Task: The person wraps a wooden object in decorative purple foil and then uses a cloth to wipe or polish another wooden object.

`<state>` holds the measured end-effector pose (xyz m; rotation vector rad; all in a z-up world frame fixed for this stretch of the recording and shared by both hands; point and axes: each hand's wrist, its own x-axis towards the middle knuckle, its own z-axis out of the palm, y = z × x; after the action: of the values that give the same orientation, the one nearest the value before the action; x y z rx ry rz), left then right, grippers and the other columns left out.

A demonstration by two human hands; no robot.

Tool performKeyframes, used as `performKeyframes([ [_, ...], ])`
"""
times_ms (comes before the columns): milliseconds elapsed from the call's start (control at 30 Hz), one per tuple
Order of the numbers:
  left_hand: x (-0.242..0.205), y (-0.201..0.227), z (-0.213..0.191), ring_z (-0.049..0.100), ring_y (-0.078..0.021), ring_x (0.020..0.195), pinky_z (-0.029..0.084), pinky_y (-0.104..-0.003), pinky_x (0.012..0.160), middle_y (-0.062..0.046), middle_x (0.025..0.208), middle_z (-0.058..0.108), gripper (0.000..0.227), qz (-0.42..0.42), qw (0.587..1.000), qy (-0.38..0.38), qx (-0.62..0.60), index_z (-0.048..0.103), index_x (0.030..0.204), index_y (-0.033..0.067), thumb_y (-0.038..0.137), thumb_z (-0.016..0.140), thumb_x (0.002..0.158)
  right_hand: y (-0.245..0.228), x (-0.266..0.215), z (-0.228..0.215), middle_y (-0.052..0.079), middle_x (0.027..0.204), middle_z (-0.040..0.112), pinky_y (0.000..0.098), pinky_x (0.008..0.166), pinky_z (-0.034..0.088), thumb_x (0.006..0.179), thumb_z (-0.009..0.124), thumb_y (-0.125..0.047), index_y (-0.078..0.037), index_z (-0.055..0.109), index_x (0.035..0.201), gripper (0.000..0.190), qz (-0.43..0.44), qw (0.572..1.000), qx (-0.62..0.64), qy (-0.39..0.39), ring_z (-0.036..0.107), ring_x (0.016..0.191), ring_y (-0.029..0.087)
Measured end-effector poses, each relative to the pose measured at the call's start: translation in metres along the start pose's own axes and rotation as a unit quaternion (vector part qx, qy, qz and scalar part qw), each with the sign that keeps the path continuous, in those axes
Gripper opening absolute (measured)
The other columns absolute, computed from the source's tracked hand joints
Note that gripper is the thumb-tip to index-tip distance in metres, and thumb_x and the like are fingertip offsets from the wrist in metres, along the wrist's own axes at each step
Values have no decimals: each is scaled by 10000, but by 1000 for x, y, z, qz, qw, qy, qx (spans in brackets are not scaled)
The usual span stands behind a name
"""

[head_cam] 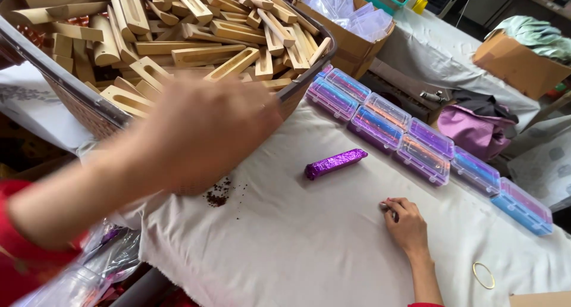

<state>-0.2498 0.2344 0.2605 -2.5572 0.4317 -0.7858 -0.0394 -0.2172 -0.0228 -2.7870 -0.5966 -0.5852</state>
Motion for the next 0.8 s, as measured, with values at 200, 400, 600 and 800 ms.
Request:
performKeyframes([
  [200,30,-106,60,707,-145,709,551,-314,614,2,1018,769,360,-151,969,-181,-69,689,1254,216,455,562,1018,5,-1,5,-28,1108,712,404,834,588,870,678,-186,-153,767,1015,173,5,999,-30,10,677,1028,228],
  [400,103,-165,158,696,-164,846,566,-333,744,-24,1099,774,455,-198,936,-277,-87,721,1297,231,513,672,944,0,0,13,-34,1064,697,402,779,598,869,673,-186,-145,737,966,123,23,997,-63,26,678,1001,214],
  [600,140,-147,257,657,-218,1013,539,-436,879,-125,1281,636,514,-76,978,-175,82,539,1386,74,457,493,1046,-2,1,17,-44,1046,696,381,730,603,867,676,-192,-134,728,951,115,35,995,-80,40,682,974,197],
  [800,120,-150,297,653,-231,1027,515,-413,991,-107,1210,660,416,-80,976,-200,36,589,1320,90,377,563,1020,2,3,22,-56,1043,696,381,747,599,845,676,-190,-158,736,946,121,32,995,-60,71,679,979,191],
])
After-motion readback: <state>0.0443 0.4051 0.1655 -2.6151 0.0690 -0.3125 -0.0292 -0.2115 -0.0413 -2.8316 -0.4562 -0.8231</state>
